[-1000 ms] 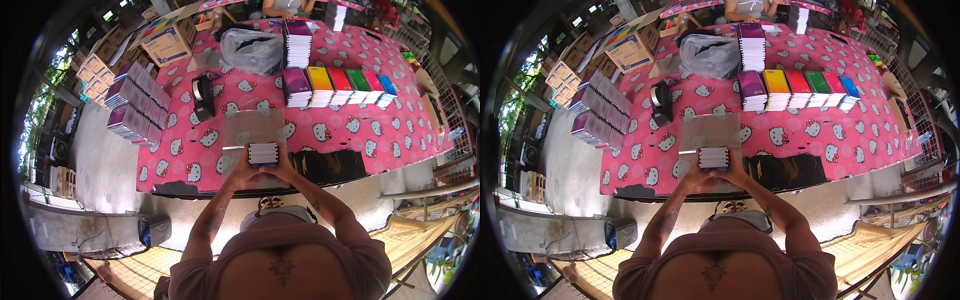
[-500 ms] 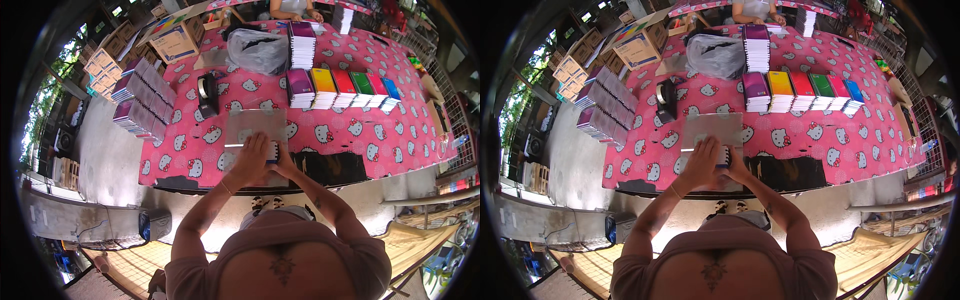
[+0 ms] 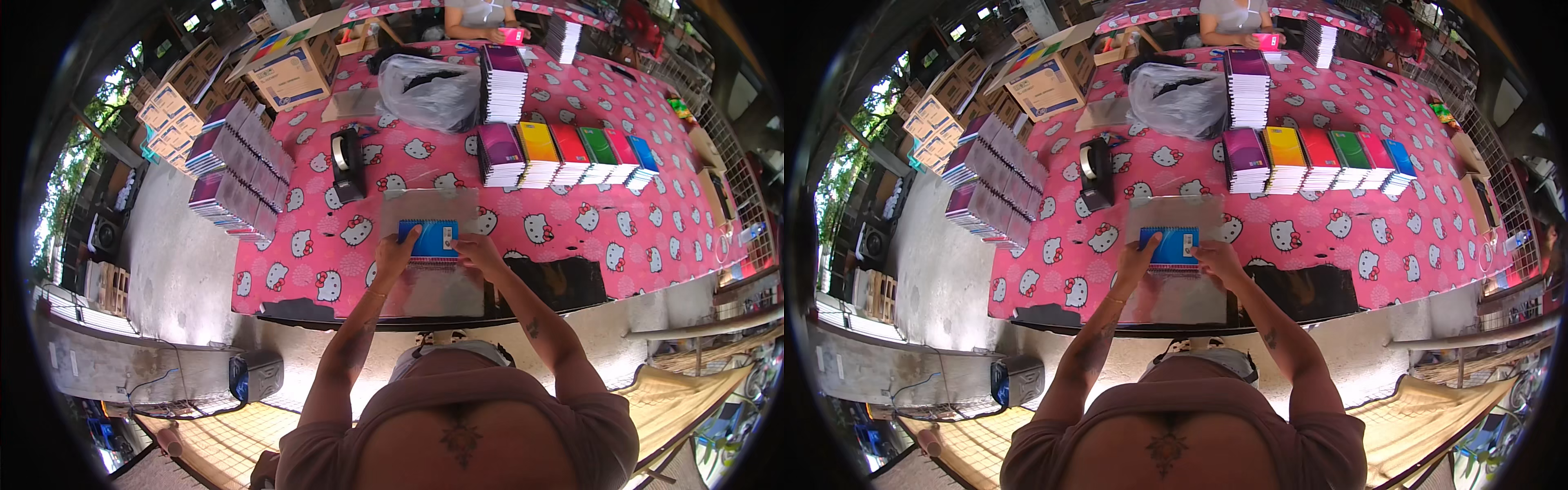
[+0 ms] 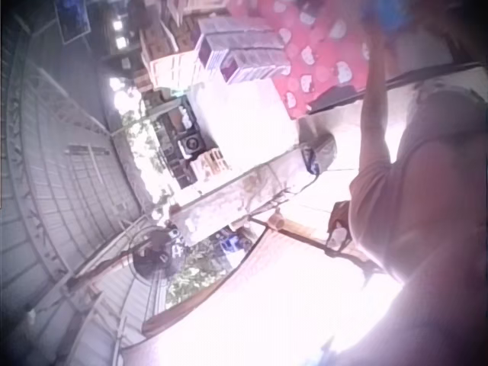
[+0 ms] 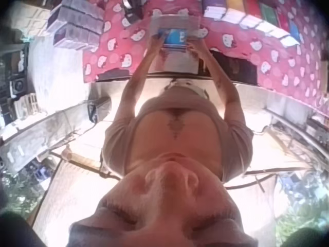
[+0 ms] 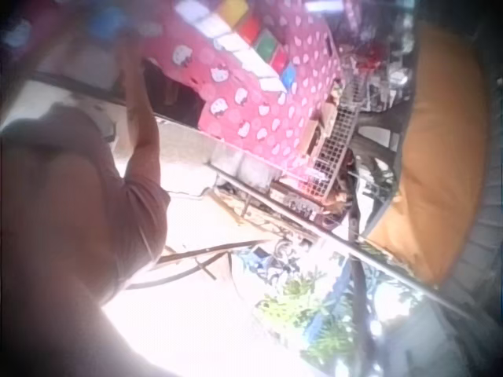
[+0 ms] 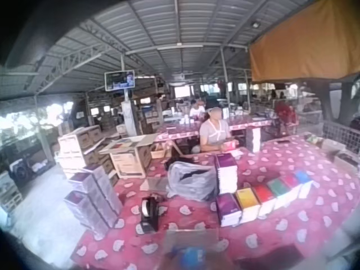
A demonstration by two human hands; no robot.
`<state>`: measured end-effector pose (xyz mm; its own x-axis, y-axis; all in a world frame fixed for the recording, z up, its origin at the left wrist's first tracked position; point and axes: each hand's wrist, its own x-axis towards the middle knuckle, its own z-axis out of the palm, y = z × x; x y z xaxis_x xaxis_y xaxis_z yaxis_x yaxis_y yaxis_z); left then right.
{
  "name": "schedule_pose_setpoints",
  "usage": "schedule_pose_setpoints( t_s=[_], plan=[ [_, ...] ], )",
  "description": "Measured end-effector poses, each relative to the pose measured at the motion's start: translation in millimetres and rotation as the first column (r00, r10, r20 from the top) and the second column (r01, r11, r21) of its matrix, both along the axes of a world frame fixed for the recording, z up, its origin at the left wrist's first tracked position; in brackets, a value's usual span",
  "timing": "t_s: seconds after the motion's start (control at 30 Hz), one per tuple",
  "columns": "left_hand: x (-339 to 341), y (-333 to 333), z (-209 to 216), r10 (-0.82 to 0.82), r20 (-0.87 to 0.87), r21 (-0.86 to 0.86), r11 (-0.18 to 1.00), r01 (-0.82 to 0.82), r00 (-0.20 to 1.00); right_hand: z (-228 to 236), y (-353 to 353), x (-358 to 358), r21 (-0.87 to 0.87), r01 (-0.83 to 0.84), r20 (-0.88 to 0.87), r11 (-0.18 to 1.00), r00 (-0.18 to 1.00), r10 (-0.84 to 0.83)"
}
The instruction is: The person places small notebooks into plastic bags, seals them with tape, and organizes the packaged notebooks on a table.
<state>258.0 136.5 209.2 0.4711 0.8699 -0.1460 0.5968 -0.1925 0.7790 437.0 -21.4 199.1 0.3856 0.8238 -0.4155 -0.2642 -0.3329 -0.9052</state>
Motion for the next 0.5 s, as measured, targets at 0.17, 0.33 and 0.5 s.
schedule_pose_setpoints(
  t_s=[0.17,0.33,0.5],
  plan=[
    [2.2,8.0,-10.4,0.051,-0.162,0.294,0.956,-0.001,0.985,10.4,14.3,-7.7,-0.169,0.056,0.187,0.984,0.982,-0.024],
    [2.4,12.3,-11.0,-0.002,-0.177,0.206,0.978,0.039,0.984,-0.9,5.7,-4.4,-0.111,0.150,0.007,0.983,0.989,-0.150],
    [-59.2,22.4,-43.3,0.113,0.205,-0.054,0.993,-0.104,0.972,-24.3,-30.1,-20.6,0.048,0.144,0.368,0.988,0.917,-0.151]
  ],
)
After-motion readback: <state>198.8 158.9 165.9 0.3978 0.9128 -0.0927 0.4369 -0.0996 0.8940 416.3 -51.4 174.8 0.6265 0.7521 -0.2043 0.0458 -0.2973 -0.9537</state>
